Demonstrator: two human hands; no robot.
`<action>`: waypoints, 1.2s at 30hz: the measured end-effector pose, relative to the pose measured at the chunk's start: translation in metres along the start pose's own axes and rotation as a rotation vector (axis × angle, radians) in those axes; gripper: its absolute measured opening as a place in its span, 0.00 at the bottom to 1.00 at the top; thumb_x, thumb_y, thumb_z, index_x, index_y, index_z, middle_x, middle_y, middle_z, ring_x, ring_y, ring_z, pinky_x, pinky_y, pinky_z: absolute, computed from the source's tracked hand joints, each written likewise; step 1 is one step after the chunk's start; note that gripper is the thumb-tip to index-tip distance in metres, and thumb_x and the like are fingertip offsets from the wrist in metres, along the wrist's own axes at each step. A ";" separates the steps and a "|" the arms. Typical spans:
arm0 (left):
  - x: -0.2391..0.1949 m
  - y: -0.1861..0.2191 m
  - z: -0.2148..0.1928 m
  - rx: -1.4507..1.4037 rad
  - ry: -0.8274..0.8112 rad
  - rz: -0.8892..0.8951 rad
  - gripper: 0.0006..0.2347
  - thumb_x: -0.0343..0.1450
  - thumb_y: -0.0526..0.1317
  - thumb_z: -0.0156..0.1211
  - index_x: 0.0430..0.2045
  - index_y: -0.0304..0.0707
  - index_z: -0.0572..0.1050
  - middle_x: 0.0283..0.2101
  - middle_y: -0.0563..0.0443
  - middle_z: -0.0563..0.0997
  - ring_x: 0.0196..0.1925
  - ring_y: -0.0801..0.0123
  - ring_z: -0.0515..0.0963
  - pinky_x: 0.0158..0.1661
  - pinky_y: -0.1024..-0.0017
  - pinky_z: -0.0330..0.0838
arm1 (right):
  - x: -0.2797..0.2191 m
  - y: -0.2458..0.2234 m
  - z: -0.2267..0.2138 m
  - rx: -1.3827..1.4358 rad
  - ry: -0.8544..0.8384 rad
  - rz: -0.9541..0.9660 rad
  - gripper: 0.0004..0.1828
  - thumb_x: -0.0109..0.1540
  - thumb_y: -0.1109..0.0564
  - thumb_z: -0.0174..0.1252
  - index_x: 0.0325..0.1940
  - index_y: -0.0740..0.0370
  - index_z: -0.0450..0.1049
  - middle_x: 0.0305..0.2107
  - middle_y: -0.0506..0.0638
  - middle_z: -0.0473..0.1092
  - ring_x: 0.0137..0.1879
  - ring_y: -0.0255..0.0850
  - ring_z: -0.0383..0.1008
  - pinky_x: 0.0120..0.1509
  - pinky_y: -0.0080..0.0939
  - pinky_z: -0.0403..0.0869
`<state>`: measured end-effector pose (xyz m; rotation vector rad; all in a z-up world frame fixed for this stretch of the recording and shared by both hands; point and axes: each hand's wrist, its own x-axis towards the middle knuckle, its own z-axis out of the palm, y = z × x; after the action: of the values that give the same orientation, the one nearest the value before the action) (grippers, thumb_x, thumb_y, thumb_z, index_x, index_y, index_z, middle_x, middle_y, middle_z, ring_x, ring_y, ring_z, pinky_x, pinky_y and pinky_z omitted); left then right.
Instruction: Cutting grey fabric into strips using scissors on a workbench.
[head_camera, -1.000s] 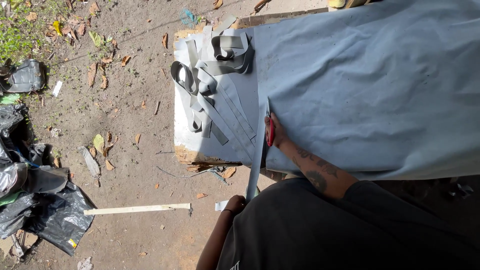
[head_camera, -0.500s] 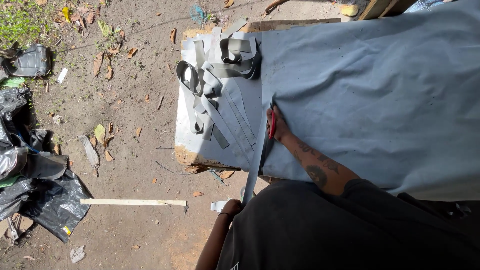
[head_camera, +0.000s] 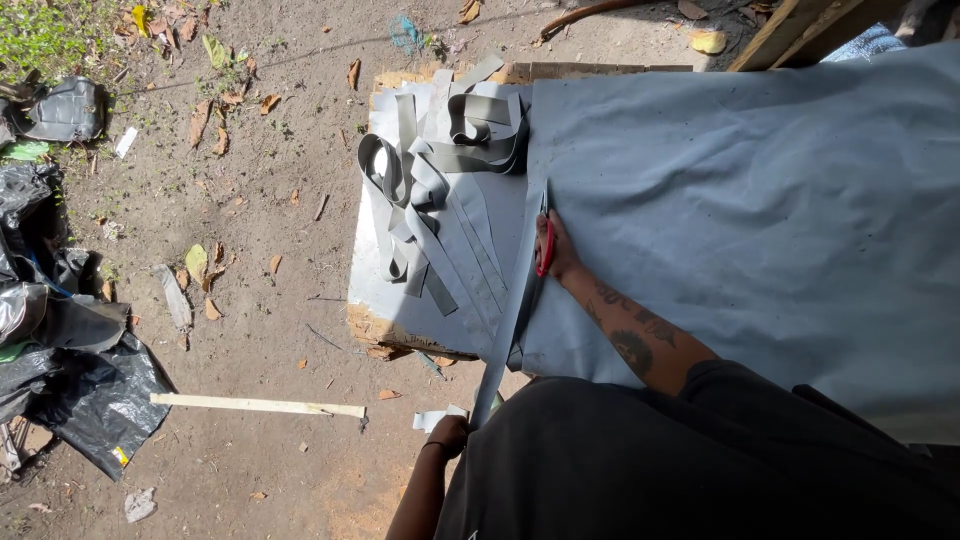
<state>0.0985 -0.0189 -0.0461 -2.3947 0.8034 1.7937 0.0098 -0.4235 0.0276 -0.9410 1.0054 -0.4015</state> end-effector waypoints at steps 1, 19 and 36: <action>0.000 0.001 -0.001 -0.004 -0.001 -0.003 0.03 0.60 0.30 0.54 0.16 0.38 0.73 0.24 0.49 0.78 0.27 0.66 0.74 0.29 0.67 0.63 | 0.003 -0.004 0.001 -0.002 -0.003 0.004 0.56 0.61 0.25 0.45 0.82 0.55 0.35 0.21 0.47 0.62 0.20 0.34 0.62 0.23 0.37 0.69; -0.002 0.005 -0.002 0.037 -0.035 -0.045 0.05 0.65 0.33 0.55 0.18 0.40 0.76 0.26 0.51 0.80 0.29 0.66 0.75 0.31 0.67 0.68 | 0.051 -0.040 0.001 0.011 -0.012 0.002 0.50 0.61 0.26 0.46 0.80 0.52 0.45 0.21 0.47 0.61 0.19 0.34 0.62 0.22 0.35 0.69; 0.008 -0.007 0.010 0.155 -0.045 0.010 0.06 0.64 0.31 0.50 0.18 0.38 0.75 0.28 0.49 0.80 0.31 0.65 0.76 0.33 0.66 0.69 | 0.104 -0.062 0.000 -0.010 0.011 -0.081 0.34 0.61 0.24 0.47 0.54 0.52 0.59 0.21 0.45 0.54 0.19 0.33 0.56 0.19 0.32 0.64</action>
<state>0.0944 -0.0127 -0.0583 -2.2501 0.9143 1.7136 0.0699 -0.5290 0.0225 -0.9916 0.9818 -0.4706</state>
